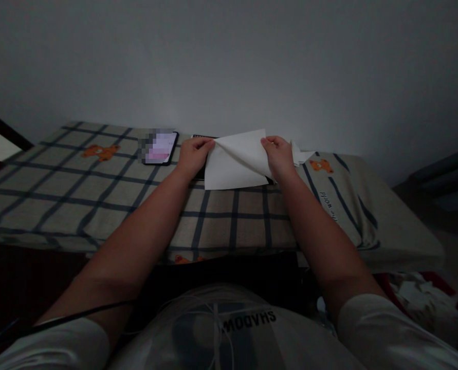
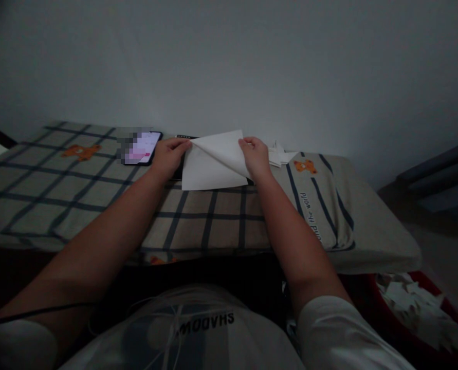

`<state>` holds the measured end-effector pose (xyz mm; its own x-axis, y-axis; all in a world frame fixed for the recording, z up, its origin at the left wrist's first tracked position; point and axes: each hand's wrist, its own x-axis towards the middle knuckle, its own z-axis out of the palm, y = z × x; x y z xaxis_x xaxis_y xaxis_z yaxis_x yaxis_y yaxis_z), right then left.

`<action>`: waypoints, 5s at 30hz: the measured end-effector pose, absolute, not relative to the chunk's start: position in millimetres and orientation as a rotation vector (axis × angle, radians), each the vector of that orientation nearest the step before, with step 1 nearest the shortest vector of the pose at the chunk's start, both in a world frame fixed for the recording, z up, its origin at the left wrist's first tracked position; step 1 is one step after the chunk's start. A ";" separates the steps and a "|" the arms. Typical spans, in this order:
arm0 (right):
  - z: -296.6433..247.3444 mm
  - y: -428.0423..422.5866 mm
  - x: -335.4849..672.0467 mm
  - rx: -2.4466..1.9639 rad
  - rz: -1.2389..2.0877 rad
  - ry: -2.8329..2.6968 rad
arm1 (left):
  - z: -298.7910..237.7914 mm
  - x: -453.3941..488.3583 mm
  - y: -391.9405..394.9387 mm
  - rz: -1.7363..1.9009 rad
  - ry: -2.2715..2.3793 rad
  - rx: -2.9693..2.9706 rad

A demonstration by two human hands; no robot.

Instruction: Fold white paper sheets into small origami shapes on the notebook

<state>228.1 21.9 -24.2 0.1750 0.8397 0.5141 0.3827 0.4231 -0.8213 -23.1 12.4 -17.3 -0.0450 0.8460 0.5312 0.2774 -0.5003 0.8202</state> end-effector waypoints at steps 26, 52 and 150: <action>-11.7 4.6 218.6 -1.106 0.484 -1.452 | -12.2 -19.9 6.3 1.587 1.296 1.767; -19.0 12.3 220.2 -1.102 0.470 -1.444 | -22.6 -20.2 18.8 1.567 1.242 1.697; -4.6 -28.3 170.7 -1.041 0.397 -1.860 | 0.7 -1.2 -26.3 1.201 1.109 2.352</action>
